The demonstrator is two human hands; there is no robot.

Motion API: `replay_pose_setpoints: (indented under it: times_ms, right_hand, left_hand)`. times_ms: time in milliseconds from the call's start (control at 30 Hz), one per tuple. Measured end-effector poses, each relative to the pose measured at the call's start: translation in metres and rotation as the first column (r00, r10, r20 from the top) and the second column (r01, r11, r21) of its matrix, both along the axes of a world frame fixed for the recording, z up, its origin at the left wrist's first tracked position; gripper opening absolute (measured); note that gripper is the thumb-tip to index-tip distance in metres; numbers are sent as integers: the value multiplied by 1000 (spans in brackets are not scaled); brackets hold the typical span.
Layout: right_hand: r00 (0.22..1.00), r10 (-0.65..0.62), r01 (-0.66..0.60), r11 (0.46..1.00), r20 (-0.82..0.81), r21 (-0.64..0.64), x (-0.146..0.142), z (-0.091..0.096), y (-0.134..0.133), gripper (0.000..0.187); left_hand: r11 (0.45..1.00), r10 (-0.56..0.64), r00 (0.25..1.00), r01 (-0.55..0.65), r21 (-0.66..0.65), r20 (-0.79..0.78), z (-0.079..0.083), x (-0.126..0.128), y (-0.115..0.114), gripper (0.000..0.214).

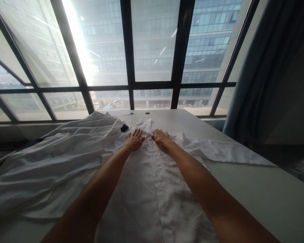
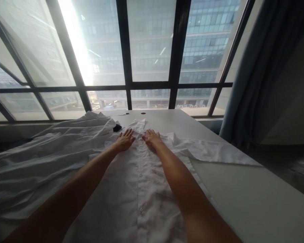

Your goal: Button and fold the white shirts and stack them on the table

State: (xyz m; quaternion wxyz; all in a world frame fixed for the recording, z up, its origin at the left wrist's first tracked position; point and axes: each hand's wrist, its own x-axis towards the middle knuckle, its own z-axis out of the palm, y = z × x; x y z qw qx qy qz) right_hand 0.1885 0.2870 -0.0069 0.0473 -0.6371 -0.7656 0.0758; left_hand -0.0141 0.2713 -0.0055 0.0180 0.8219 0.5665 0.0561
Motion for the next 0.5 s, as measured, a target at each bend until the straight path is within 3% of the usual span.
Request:
replay_pose_setpoints:
  times_ms: [133,233,367,433,500]
  right_hand:
    - [997,-74,72,995,-36,-67,13,12,-19,70]
    - [989,-127,128,992,-70,9,36,24,-38,71]
    - [971,-233,234,972,52,-10,81,27,-73,70]
    - [974,-213,218,974,83,-65,102,20,-94,68]
    - [979,-195,197,980,54,-37,120,12,-113,65]
  left_hand:
    - [999,8,1000,-7,-53,12,0,-9,-17,69]
    - [995,57,997,-61,78,54,7,-31,-31,64]
    - [952,234,971,-237,192,36,30,-94,-53,54]
    - [944,295,955,-288,164,-22,44,-135,-67,48]
    - [929,346,938,-337,153,-33,58,-177,-85,45]
